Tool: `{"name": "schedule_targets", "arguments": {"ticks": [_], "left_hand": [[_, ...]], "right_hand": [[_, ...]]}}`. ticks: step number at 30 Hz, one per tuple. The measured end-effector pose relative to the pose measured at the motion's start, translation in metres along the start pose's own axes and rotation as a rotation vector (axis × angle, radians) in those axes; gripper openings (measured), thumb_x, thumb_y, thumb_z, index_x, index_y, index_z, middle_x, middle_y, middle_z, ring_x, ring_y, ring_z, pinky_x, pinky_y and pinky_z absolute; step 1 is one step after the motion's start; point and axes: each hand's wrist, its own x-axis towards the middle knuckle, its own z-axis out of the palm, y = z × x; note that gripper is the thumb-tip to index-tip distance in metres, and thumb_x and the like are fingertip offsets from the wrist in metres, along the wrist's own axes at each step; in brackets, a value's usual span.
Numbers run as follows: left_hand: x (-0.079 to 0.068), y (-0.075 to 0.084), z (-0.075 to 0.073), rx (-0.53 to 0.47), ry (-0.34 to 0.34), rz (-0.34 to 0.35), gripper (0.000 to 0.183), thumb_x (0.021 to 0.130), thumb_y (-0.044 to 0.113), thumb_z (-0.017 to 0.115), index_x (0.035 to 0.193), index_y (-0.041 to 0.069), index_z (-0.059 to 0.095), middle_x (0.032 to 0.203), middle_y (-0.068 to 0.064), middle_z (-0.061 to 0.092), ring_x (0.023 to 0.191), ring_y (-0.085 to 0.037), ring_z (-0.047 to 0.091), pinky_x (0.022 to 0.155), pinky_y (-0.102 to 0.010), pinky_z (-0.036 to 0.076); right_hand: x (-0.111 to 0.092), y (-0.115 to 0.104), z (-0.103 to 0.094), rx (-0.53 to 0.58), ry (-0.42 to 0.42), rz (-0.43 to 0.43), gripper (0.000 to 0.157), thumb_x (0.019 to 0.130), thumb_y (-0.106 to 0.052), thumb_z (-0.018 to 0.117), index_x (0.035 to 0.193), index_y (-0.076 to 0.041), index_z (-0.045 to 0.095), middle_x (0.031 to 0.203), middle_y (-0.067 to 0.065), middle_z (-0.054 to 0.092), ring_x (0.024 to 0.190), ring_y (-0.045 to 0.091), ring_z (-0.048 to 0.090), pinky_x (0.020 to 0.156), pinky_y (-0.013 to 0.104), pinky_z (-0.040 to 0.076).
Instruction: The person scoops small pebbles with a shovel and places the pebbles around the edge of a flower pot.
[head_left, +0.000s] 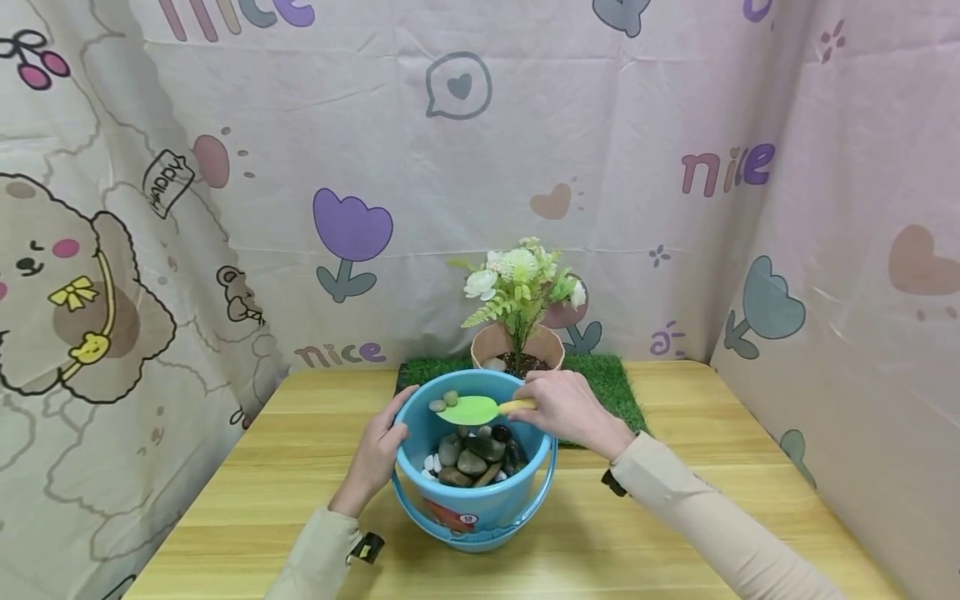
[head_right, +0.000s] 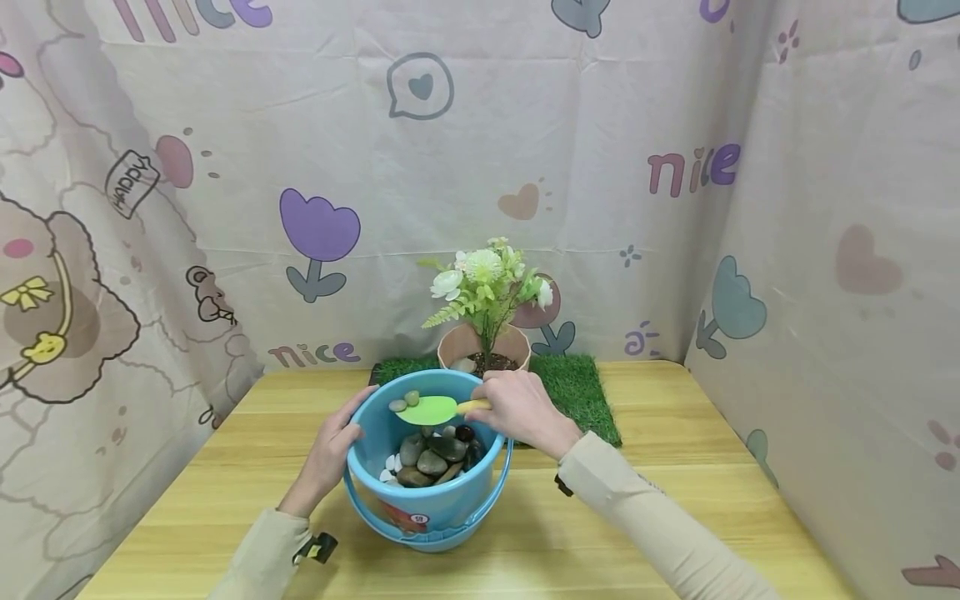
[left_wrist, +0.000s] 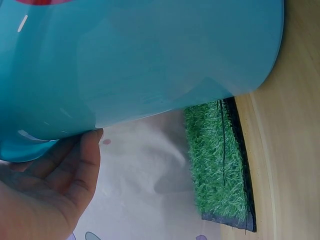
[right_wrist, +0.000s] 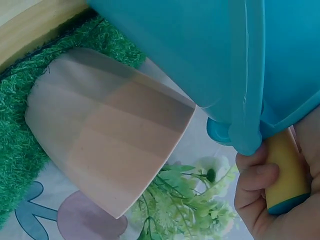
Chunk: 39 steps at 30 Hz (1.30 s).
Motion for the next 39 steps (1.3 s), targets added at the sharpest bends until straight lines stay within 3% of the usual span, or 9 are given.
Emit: {"name": "schedule_targets", "arguments": {"ticks": [5,14,25,33,39], "left_hand": [[0.0,0.0,0.0,0.004,0.001,-0.003,0.06,0.088,0.004,0.038,0.148,0.008,0.042,0.137,-0.019,0.057,0.108,-0.036,0.063,0.08,-0.043,0.056],[-0.001,-0.001,-0.001,-0.004,-0.003,0.013,0.059,0.089,0.005,0.039,0.147,0.007,0.043,0.136,-0.021,0.057,0.111,-0.036,0.062,0.083,-0.05,0.056],[-0.001,0.001,-0.001,-0.009,-0.003,0.017,0.058,0.089,0.005,0.039,0.147,0.007,0.044,0.135,-0.021,0.057,0.112,-0.037,0.062,0.084,-0.05,0.056],[0.001,-0.001,0.0,0.002,0.005,0.006,0.06,0.087,0.004,0.039,0.147,0.006,0.044,0.131,-0.019,0.06,0.107,-0.035,0.063,0.078,-0.04,0.056],[0.001,-0.001,0.0,0.004,0.007,0.005,0.06,0.087,0.004,0.038,0.147,0.006,0.043,0.137,-0.019,0.057,0.112,-0.038,0.062,0.082,-0.048,0.056]], "right_hand": [[-0.001,0.0,0.002,0.012,0.02,0.013,0.02,0.08,-0.04,0.077,0.093,-0.024,0.08,0.08,-0.011,0.065,0.054,-0.001,0.049,0.045,0.017,0.033],[-0.001,0.0,0.003,0.034,0.043,0.03,0.022,0.079,-0.038,0.078,0.095,-0.023,0.08,0.082,-0.011,0.066,0.058,0.0,0.053,0.048,0.016,0.035],[-0.005,0.002,0.004,0.069,0.08,0.051,0.021,0.079,-0.037,0.079,0.096,-0.023,0.08,0.082,-0.012,0.066,0.055,-0.002,0.045,0.047,0.016,0.033],[-0.006,0.002,0.001,0.09,0.047,0.096,0.02,0.079,-0.037,0.078,0.095,-0.025,0.079,0.085,-0.011,0.068,0.06,-0.001,0.051,0.051,0.017,0.036],[-0.009,0.002,-0.006,0.096,0.023,0.094,0.02,0.079,-0.037,0.079,0.094,-0.025,0.079,0.084,-0.012,0.066,0.06,-0.001,0.05,0.05,0.017,0.036]]}}
